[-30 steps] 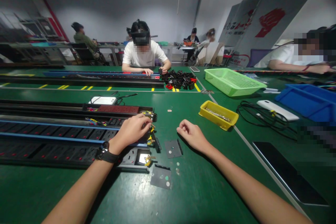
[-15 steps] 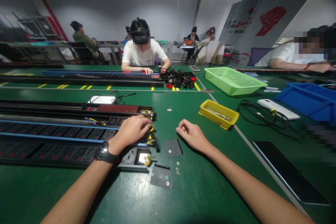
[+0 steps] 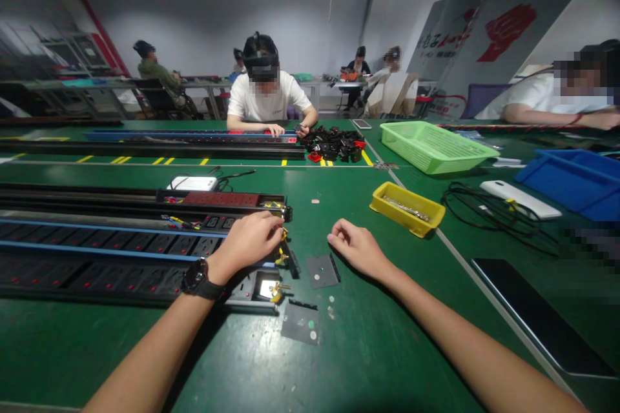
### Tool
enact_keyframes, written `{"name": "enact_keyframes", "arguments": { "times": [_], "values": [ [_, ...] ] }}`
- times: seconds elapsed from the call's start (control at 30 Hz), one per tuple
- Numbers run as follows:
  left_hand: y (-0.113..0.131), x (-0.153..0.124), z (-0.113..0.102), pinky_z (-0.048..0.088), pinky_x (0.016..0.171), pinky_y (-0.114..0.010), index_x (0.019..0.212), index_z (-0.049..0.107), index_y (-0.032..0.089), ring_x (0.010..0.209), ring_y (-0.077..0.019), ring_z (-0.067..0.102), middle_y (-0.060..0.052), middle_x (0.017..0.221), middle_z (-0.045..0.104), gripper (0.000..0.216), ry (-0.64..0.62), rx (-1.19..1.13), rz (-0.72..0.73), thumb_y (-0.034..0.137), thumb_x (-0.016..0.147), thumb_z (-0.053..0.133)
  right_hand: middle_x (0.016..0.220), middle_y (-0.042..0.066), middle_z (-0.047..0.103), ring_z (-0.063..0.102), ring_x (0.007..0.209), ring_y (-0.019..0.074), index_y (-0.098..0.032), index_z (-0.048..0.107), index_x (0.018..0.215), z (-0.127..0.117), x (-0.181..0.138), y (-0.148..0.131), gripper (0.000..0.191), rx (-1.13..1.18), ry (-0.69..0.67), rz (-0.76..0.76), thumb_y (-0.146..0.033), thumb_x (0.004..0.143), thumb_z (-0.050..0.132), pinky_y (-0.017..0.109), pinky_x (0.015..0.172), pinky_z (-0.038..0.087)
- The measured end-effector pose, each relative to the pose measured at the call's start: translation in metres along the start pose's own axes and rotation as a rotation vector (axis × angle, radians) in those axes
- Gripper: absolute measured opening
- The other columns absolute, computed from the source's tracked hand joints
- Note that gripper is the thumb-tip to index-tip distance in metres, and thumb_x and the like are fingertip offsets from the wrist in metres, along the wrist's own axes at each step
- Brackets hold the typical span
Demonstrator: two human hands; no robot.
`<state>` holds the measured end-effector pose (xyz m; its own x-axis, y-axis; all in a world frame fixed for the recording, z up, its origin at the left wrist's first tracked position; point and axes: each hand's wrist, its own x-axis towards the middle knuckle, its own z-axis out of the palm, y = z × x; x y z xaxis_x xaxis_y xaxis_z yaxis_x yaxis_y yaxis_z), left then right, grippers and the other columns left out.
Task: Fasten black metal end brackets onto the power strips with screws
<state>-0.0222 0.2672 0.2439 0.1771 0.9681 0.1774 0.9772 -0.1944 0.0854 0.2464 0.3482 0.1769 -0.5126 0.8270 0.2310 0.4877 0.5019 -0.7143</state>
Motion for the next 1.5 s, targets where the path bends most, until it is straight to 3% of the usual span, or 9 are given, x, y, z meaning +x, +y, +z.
{"name": "enact_keyframes", "arguments": {
  "times": [0.3,0.47,1.1,1.5],
  "values": [
    [-0.0013,0.0035,-0.0002,0.051,0.078,-0.030,0.101,0.076,0.027,0.099,-0.0246,0.070,-0.005,0.105,0.075,0.031,-0.025,-0.036,-0.026,0.038,0.101,0.047,0.063,-0.004,0.057,0.053,0.059,0.0141,-0.023,0.058,0.081,-0.0008,0.0001,-0.0029,0.018,0.000,-0.001,0.010,-0.036,0.092,0.055,0.025,0.057,0.034],
    [0.0008,0.0086,-0.0002,0.047,0.070,-0.030,0.094,0.075,0.027,0.090,-0.0255,0.070,-0.004,0.095,0.075,0.033,-0.035,-0.031,-0.048,0.047,0.099,0.050,0.064,-0.004,0.058,0.054,0.059,0.0138,-0.022,0.058,0.083,-0.0008,0.0000,-0.0032,0.017,0.000,-0.013,0.017,-0.036,0.092,0.055,0.025,0.058,0.034],
    [-0.0014,0.0039,-0.0015,0.045,0.067,-0.027,0.093,0.073,0.026,0.090,-0.0230,0.069,-0.002,0.101,0.075,0.026,0.032,-0.072,-0.088,0.041,0.098,0.052,0.066,-0.003,0.061,0.054,0.060,0.0142,-0.023,0.058,0.081,-0.0014,-0.0005,-0.0044,0.017,-0.025,-0.007,0.009,-0.036,0.091,0.055,0.025,0.059,0.036],
    [-0.0032,0.0016,0.0000,0.049,0.074,-0.028,0.099,0.073,0.026,0.097,-0.0231,0.070,-0.002,0.105,0.075,0.027,0.047,-0.087,-0.084,0.038,0.100,0.050,0.067,-0.003,0.061,0.055,0.060,0.0143,-0.023,0.059,0.083,-0.0010,-0.0010,-0.0021,0.018,-0.030,-0.014,-0.002,-0.038,0.091,0.055,0.025,0.059,0.036]
  ]
}}
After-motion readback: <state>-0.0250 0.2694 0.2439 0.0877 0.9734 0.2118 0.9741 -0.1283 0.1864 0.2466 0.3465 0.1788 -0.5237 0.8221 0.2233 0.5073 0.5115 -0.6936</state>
